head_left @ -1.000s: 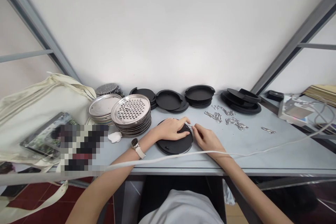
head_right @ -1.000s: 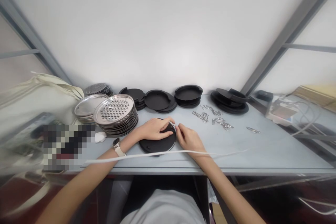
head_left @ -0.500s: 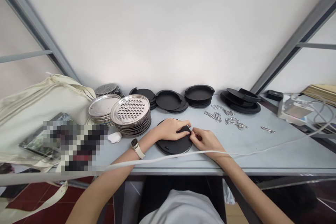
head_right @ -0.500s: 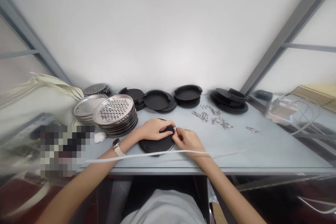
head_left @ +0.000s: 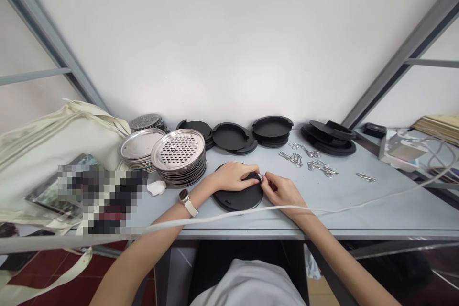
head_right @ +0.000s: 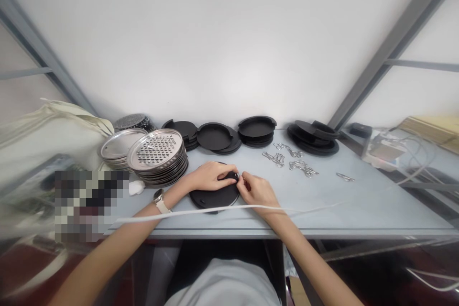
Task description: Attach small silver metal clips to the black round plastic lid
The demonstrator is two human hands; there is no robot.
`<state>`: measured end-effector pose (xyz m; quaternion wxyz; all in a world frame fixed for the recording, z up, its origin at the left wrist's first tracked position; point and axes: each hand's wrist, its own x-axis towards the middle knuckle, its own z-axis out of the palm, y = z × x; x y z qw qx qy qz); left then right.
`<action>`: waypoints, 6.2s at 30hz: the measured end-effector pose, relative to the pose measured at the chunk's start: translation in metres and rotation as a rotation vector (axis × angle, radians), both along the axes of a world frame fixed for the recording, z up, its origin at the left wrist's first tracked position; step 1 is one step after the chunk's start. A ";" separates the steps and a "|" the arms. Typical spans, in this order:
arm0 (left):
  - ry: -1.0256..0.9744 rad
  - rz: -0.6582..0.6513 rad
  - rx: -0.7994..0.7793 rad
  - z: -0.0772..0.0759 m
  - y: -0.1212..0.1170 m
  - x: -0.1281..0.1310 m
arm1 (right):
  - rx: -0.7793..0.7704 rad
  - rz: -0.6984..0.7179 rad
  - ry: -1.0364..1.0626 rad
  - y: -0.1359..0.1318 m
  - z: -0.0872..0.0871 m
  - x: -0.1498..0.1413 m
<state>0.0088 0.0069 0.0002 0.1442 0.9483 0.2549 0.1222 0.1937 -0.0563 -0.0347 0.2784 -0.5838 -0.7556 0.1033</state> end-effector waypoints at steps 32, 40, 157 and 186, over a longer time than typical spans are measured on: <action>0.021 -0.004 0.042 0.003 -0.003 0.001 | -0.070 0.049 -0.012 0.000 0.004 0.001; -0.009 -0.009 0.019 0.002 -0.002 0.001 | -0.082 0.057 -0.030 -0.001 0.005 0.001; -0.038 0.015 -0.021 -0.001 -0.002 0.000 | -0.134 0.081 0.168 -0.009 0.002 0.010; -0.064 -0.016 -0.045 -0.004 0.000 0.000 | -0.159 0.122 0.156 -0.007 0.001 0.010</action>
